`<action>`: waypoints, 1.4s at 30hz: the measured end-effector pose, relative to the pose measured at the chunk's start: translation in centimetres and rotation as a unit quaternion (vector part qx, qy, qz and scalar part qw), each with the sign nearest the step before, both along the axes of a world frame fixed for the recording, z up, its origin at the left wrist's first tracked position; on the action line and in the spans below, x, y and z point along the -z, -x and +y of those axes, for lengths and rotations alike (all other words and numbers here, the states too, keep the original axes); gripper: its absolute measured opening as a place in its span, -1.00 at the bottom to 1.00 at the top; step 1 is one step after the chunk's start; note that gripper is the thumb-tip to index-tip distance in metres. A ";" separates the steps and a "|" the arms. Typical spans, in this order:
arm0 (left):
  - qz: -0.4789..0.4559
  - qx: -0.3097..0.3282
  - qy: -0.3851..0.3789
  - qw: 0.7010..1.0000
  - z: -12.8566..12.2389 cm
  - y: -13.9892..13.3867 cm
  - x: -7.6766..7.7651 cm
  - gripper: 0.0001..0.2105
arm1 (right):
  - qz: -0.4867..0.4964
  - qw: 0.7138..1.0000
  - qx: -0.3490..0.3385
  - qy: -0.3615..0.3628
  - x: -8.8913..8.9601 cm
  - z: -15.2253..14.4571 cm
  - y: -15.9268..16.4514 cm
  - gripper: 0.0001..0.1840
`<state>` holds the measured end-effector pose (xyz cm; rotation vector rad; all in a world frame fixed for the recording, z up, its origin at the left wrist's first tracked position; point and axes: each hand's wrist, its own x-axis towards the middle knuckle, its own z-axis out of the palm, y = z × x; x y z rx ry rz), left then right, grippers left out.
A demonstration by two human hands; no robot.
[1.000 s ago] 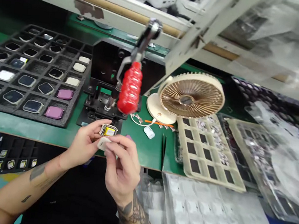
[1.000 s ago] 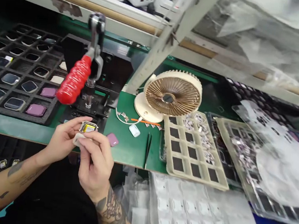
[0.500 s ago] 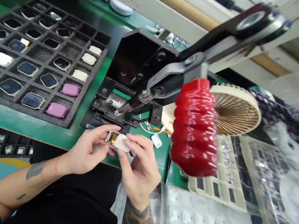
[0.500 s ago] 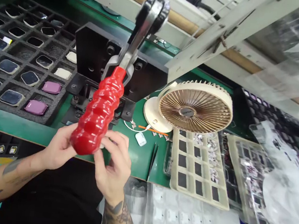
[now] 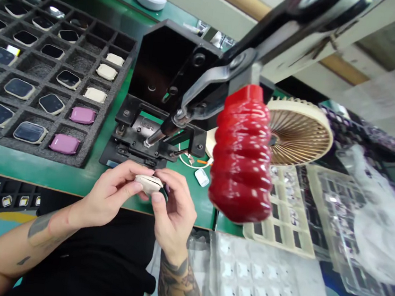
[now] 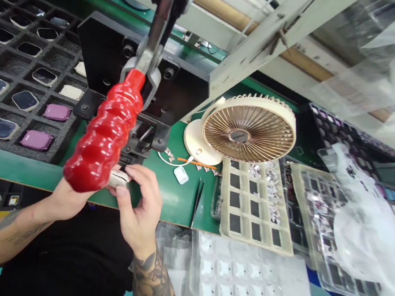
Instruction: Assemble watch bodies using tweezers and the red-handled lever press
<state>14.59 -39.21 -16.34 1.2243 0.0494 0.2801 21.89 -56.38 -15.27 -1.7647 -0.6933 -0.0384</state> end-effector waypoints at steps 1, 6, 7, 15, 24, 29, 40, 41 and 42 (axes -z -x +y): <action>-0.004 -0.002 -0.015 1.000 0.1 0.1 0.0 -0.73 | -0.001 1.000 -0.007 -0.004 -0.1 0.0 -0.1 -0.75; -0.046 0.007 -0.124 0.991 0.2 0.3 0.4 -0.60 | -0.013 0.999 0.005 -0.032 -0.8 0.4 0.2 -0.87; -0.064 -0.007 -0.142 0.988 0.2 0.3 0.5 -0.59 | -0.018 0.999 0.007 -0.034 -0.8 0.5 0.4 -0.88; -0.136 -0.120 -0.203 0.962 -0.2 0.1 0.1 -0.55 | -0.048 0.997 0.004 -0.057 -0.1 1.5 1.3 -0.72; -0.158 -0.121 -0.179 0.964 -0.2 0.2 0.5 -0.57 | -0.076 0.995 0.040 -0.050 -0.1 2.4 1.2 -0.71; -0.100 -0.151 -0.087 0.979 -0.5 -0.2 0.3 -0.72 | -0.140 0.989 0.045 0.007 -2.0 2.7 0.0 -0.80; 0.062 -0.080 0.135 0.986 0.1 0.8 -1.0 -0.52 | -0.544 0.835 -0.018 -0.087 -13.9 8.1 -10.3 -0.60; 0.069 -0.081 0.128 0.986 0.2 1.0 -1.0 -0.54 | -0.508 0.852 -0.027 -0.125 -14.6 8.4 -10.0 -0.59; 0.070 -0.086 0.117 0.987 0.3 1.2 -1.1 -0.58 | -0.455 0.878 -0.038 -0.143 -15.1 8.6 -9.4 -0.55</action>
